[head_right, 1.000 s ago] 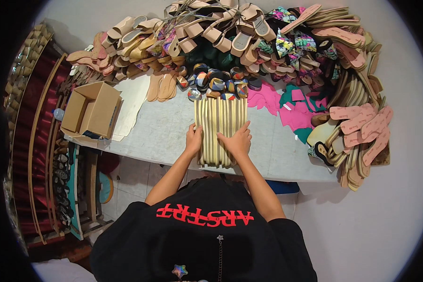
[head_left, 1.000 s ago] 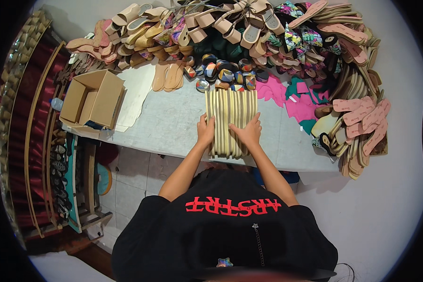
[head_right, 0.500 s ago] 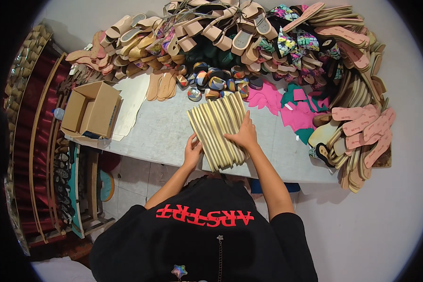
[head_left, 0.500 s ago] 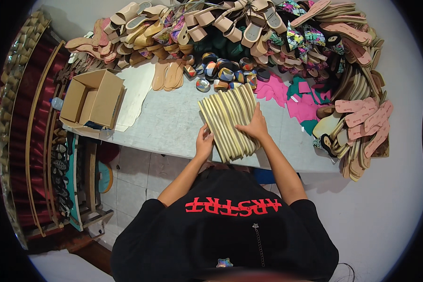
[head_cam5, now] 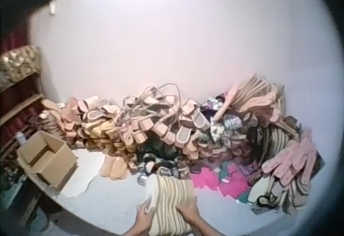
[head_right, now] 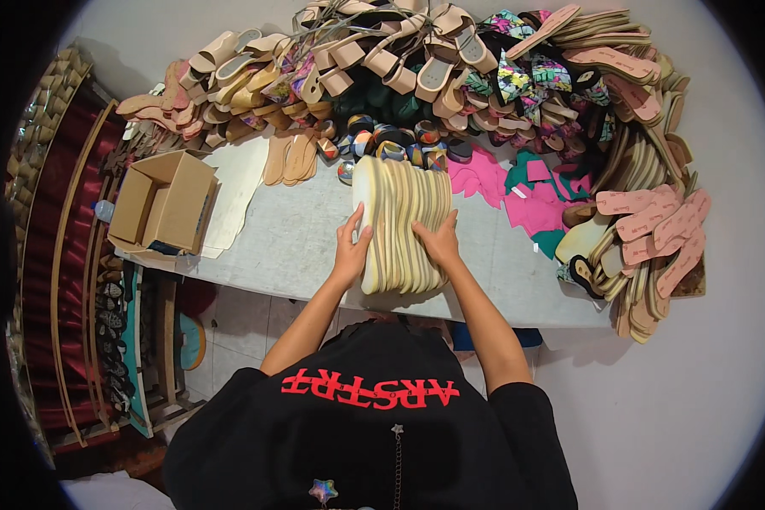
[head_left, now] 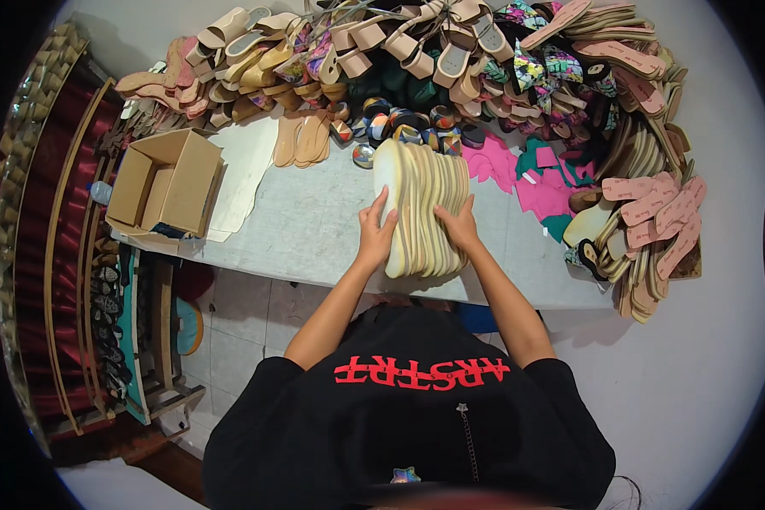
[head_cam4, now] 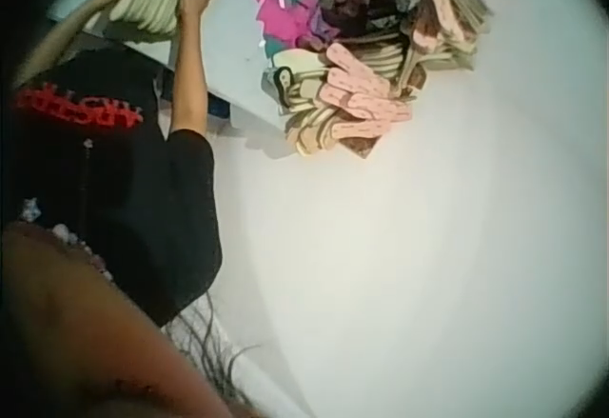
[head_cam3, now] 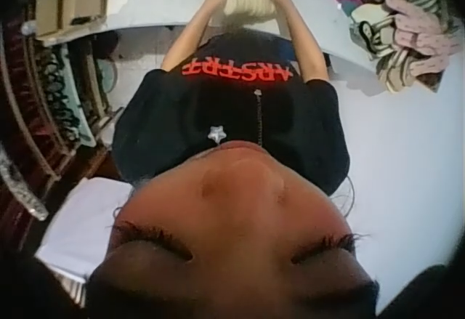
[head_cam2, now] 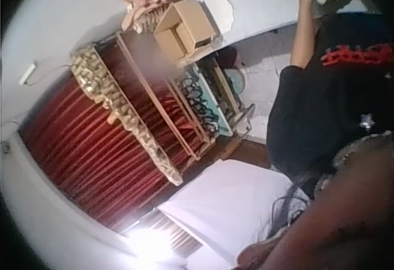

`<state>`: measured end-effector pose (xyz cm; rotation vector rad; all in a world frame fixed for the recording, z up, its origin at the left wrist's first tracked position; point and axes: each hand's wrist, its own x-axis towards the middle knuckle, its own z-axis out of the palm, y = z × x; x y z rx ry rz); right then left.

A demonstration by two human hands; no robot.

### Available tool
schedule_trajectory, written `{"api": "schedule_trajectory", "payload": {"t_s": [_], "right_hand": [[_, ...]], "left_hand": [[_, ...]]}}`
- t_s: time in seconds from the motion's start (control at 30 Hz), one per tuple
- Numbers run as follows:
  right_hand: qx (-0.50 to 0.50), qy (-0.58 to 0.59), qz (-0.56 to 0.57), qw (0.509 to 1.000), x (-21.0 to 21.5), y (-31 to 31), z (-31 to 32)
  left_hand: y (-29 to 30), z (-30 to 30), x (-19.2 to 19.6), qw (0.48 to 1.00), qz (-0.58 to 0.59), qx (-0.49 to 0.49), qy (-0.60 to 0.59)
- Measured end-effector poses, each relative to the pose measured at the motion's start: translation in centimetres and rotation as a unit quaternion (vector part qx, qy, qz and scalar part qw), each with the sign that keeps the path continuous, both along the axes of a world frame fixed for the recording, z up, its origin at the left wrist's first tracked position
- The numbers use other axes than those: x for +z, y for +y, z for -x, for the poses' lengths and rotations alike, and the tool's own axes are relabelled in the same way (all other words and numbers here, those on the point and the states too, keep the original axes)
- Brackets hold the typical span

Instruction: Stacking shoe insoles, tying them together with a cord, and placing the bundle into a cardboard box.

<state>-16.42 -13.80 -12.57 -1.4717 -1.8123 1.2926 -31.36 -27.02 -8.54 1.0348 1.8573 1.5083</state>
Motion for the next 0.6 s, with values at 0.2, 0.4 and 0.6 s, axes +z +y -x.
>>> {"api": "schedule_trajectory", "payload": {"t_s": [0.2,0.4,0.6], "right_hand": [[-0.018,0.230,0.044,0.972,-3.0,-1.5,1.0],[-0.082,0.084,0.117,0.986,-3.2,-2.7,0.9],[-0.008,0.061,0.193,0.979,-7.7,0.4,-4.1]], "left_hand": [[3.0,-0.2,6.8,0.992,0.062,-0.082,0.076],[4.3,-1.9,7.6,0.979,0.083,-0.153,0.110],[5.5,-5.4,6.6,0.968,0.059,-0.211,0.122]]}}
